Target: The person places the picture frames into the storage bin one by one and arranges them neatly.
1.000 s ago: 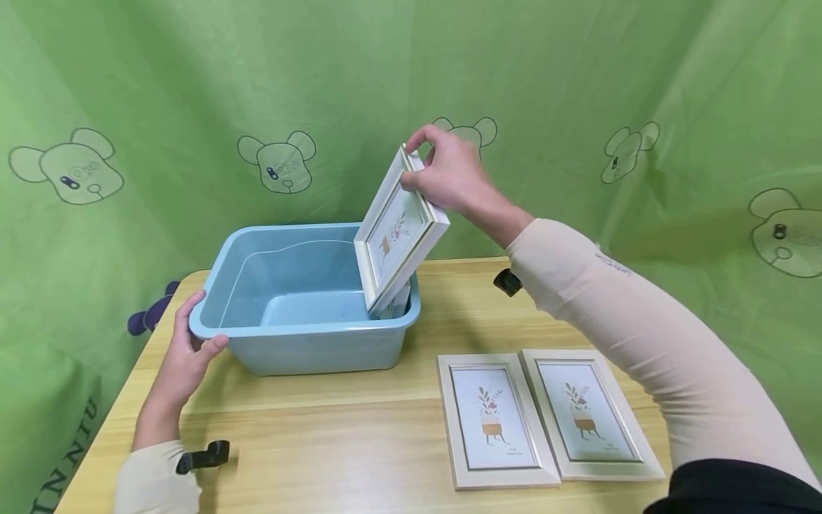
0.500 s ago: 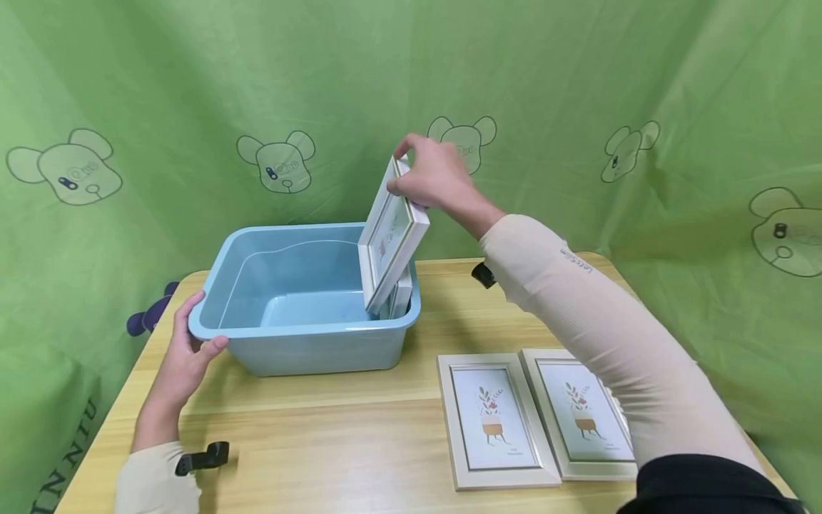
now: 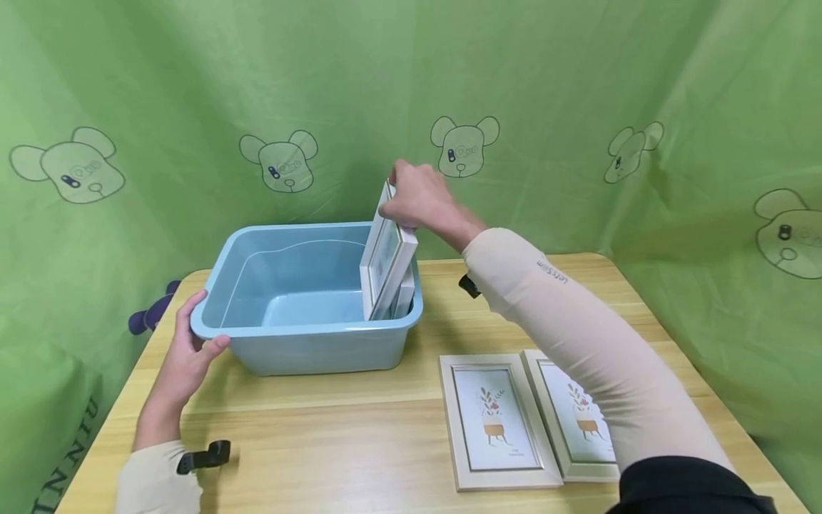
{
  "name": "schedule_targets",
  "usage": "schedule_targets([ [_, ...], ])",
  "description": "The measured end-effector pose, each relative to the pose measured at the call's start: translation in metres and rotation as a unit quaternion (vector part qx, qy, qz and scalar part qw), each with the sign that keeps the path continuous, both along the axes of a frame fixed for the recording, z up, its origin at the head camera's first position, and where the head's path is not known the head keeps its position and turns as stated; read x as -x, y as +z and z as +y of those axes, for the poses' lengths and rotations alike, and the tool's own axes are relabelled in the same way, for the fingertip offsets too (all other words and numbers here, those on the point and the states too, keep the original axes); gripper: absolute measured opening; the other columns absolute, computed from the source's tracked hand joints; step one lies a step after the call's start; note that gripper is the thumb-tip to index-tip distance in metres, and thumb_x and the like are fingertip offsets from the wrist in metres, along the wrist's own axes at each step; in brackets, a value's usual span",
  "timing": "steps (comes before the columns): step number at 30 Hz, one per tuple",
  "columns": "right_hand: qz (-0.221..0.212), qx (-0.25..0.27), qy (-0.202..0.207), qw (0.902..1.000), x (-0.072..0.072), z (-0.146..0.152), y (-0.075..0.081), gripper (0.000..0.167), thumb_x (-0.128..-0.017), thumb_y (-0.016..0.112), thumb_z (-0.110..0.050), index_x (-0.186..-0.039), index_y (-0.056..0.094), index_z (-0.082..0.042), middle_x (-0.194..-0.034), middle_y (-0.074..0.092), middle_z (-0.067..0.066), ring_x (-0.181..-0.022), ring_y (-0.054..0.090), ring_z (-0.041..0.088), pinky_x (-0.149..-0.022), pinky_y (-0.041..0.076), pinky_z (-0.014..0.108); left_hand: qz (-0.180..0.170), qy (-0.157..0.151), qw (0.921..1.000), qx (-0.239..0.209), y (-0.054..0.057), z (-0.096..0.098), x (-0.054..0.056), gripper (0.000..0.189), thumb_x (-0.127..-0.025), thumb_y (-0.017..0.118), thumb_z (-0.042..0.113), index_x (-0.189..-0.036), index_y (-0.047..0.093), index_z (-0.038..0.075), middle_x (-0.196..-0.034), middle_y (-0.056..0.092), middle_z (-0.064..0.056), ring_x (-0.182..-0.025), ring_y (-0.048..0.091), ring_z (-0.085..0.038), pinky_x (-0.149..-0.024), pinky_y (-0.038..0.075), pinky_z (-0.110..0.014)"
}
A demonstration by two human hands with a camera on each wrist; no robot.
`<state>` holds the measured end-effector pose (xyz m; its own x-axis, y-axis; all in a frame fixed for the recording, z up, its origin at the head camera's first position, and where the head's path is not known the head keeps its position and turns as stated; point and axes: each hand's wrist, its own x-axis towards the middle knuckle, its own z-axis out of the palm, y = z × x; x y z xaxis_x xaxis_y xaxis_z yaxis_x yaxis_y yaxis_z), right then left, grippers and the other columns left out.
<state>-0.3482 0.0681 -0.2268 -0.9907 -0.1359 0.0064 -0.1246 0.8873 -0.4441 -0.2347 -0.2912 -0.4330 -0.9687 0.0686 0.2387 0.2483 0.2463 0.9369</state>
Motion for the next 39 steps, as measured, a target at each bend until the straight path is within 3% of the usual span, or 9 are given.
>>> schedule_targets([
  [7, -0.012, -0.027, 0.000, 0.9996, -0.001, -0.002, -0.007, 0.046, -0.082, 0.065, -0.017, -0.123, 0.045, -0.008, -0.097, 0.057, 0.010, -0.071, 0.064, 0.020, -0.050, 0.055, 0.025, -0.001, 0.002, 1.0000, 0.003, 0.001, 0.001, -0.001, 0.079, -0.095, 0.059, 0.008, -0.154, 0.011, 0.028, -0.151, 0.021, -0.022, -0.126, 0.035, -0.001, -0.094, 0.035, -0.002],
  [17, 0.012, -0.146, 0.009, 0.9892, 0.000, -0.012, -0.022, 0.060, -0.079, 0.064, -0.027, -0.132, 0.041, -0.009, -0.085, 0.059, 0.006, -0.069, 0.059, 0.021, -0.054, 0.051, 0.029, 0.008, -0.005, 0.9997, -0.022, -0.001, 0.001, 0.000, 0.079, -0.093, 0.060, 0.005, -0.154, 0.013, 0.025, -0.151, 0.020, -0.022, -0.125, 0.035, 0.000, -0.096, 0.034, -0.003],
  [24, 0.018, -0.163, 0.020, 0.9863, -0.001, -0.015, -0.034, 0.047, -0.081, 0.065, -0.027, -0.120, 0.045, -0.009, -0.082, 0.059, 0.005, -0.065, 0.058, 0.019, -0.050, 0.050, 0.027, 0.014, -0.008, 0.9996, -0.024, 0.000, 0.000, 0.003, 0.079, -0.093, 0.060, 0.005, -0.153, 0.014, 0.024, -0.151, 0.020, -0.025, -0.125, 0.036, 0.000, -0.096, 0.035, -0.003],
  [39, 0.022, -0.199, 0.028, 0.9794, -0.001, -0.024, -0.053, 0.060, -0.082, 0.065, -0.030, -0.133, 0.042, -0.009, -0.076, 0.059, 0.004, -0.060, 0.059, 0.017, -0.045, 0.048, 0.025, 0.009, -0.005, 0.9998, -0.019, 0.000, -0.001, 0.004, 0.079, -0.093, 0.061, 0.007, -0.153, 0.013, 0.026, -0.151, 0.021, -0.023, -0.126, 0.036, 0.000, -0.096, 0.035, -0.003],
])
